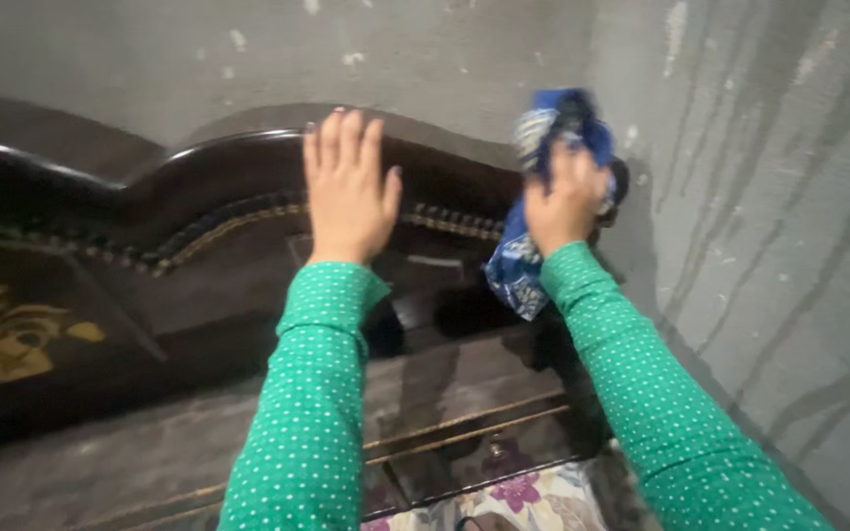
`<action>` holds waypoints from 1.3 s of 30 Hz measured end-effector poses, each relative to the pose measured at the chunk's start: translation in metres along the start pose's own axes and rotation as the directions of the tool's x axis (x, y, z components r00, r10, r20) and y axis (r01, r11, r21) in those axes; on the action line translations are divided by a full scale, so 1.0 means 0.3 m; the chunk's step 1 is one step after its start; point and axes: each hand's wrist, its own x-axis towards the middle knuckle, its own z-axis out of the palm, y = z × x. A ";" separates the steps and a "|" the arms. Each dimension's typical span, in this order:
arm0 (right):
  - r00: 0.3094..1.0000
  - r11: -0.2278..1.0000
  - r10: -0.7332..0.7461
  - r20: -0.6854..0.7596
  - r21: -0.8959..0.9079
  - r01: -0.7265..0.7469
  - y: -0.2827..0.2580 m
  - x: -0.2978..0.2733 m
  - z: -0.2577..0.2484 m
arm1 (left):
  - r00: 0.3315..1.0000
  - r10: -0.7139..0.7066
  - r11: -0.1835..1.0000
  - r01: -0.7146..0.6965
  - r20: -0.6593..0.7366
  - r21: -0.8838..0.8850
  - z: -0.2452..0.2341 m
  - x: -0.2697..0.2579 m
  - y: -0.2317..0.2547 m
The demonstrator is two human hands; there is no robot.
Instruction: The person wipes the dark wooden headboard of a bed using a blue patterned cloth. They clean the curved top edge and the flat lower section, moving the cloth back and forth across the surface.
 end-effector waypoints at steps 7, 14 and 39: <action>0.922 0.833 0.149 0.356 0.457 -0.312 -0.350 0.029 0.087 | 0.989 -0.110 0.933 0.068 -0.101 -0.353 -0.038 -0.126 0.155; 0.476 0.104 -0.336 0.813 0.534 -0.839 -0.677 0.267 -0.210 | 0.987 -0.148 0.967 0.133 -0.056 -0.217 -0.019 -0.132 0.238; 0.959 0.966 -0.222 0.173 0.172 0.193 -0.439 0.157 -0.034 | 0.796 -0.481 0.785 0.578 -0.368 0.225 -0.144 -0.197 -0.430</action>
